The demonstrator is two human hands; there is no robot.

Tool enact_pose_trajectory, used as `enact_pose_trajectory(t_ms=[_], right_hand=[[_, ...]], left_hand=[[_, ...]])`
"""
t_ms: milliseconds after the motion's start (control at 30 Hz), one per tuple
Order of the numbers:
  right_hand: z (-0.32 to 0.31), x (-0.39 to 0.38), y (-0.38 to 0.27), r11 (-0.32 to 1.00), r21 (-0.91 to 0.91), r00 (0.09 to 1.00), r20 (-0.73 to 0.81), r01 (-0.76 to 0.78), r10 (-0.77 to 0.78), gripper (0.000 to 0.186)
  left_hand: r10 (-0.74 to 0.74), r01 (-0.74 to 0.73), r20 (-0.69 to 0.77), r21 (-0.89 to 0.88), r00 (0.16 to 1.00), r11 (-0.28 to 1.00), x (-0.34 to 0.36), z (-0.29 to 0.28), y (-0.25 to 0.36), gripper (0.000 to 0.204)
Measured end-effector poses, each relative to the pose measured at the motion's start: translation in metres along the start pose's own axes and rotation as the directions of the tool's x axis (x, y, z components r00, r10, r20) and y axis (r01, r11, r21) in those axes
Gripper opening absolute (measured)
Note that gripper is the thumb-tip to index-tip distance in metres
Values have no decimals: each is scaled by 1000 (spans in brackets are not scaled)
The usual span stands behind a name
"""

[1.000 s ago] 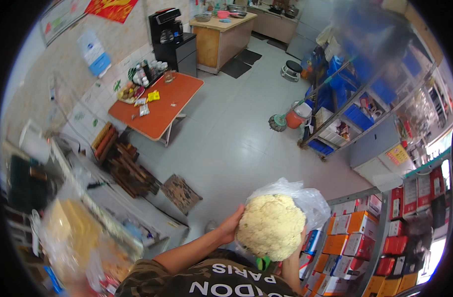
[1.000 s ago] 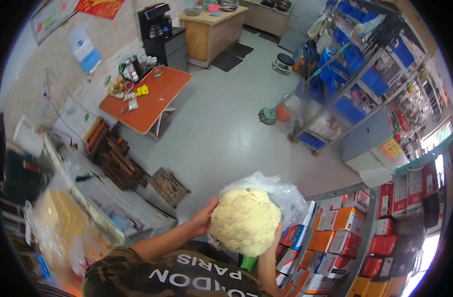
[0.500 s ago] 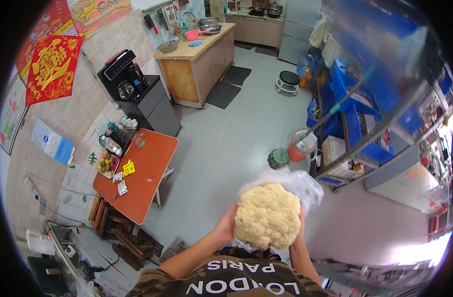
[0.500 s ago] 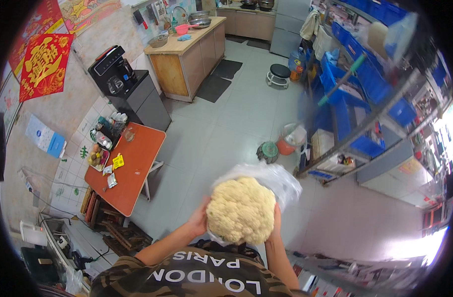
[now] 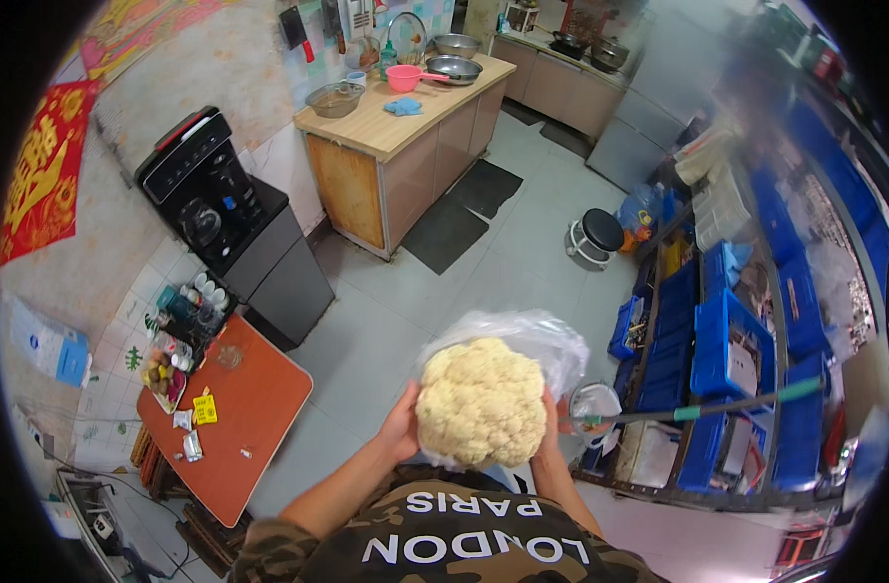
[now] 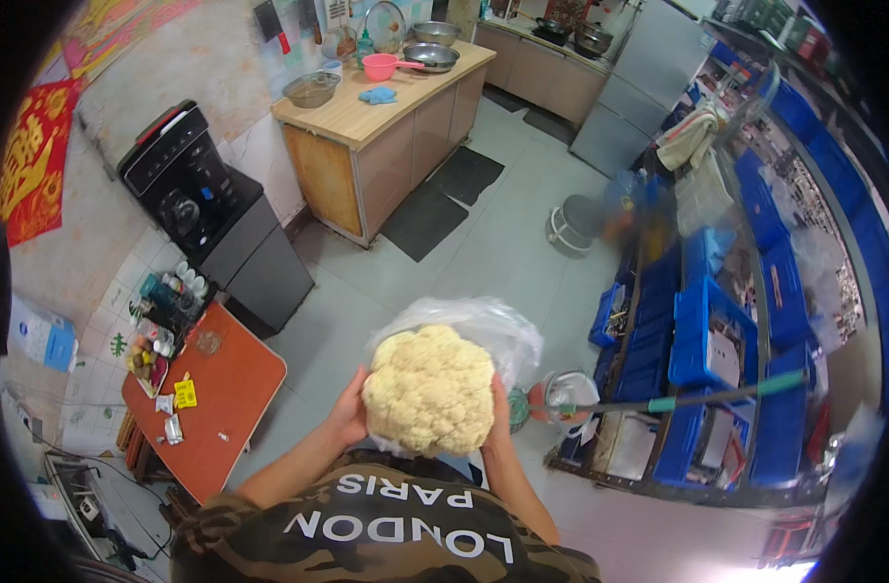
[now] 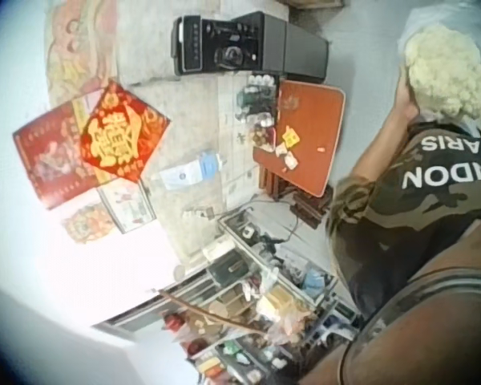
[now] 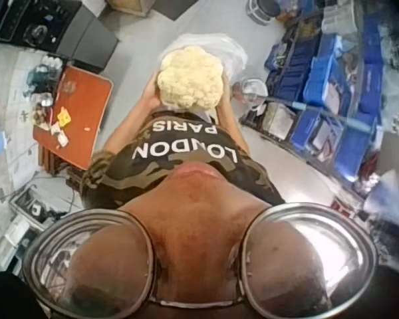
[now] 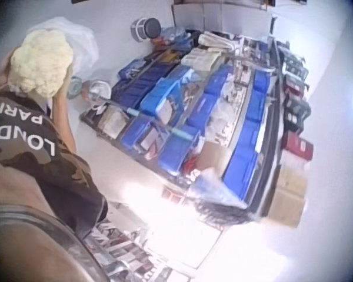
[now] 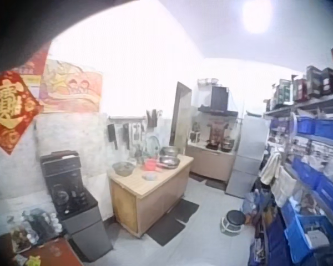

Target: The person retrieves a head of cauliflower from a shelf, places it on a countertop, and uses a cleaver to cut it into florets. The florets are placed into a metal bowl, and the person discards the core and leaves.

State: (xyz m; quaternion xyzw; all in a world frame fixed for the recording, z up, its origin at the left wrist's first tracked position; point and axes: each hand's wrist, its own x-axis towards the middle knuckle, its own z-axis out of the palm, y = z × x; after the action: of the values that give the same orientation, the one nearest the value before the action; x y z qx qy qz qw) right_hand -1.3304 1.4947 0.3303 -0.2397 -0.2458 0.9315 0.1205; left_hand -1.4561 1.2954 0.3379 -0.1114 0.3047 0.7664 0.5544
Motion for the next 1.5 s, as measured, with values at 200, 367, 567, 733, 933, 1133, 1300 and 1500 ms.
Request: enact_pose_trajectory(t_ms=[200, 367, 567, 733, 933, 1133, 1300, 1500], right_hand=[[-12, 128, -111, 955, 213, 978, -17, 207, -208, 54], [-38, 260, -197, 945, 207, 939, -289, 251, -186, 54], [21, 443, -331, 990, 141, 1000, 9, 21, -22, 52], [47, 600, -389, 996, 53, 997, -29, -71, 72, 53], [78, 766, -454, 999, -43, 1000, -11, 24, -25, 51], [156, 890, -544, 978, -88, 960, -189, 191, -204, 48], [178, 1044, -588, 996, 66, 999, 3, 53, -54, 47], [192, 1267, -633, 971, -204, 971, 173, -128, 164, 42]], left_hand=[[-228, 208, 89, 189, 970, 960, 189, 100, 83, 60], [-238, 225, 133, 107, 962, 968, 338, 144, 123, 55], [-118, 120, 49, -28, 992, 992, 474, 211, 242, 55], [73, -68, 21, -171, 997, 983, 575, 226, 332, 49], [27, -13, 72, -194, 997, 981, 723, 255, 466, 44], [44, -47, 189, 14, 981, 999, 844, 336, 597, 51], [239, -229, 199, -76, 950, 971, 931, 349, 665, 55], [487, -523, -222, -149, 845, 839, 1063, 350, 744, 51]])
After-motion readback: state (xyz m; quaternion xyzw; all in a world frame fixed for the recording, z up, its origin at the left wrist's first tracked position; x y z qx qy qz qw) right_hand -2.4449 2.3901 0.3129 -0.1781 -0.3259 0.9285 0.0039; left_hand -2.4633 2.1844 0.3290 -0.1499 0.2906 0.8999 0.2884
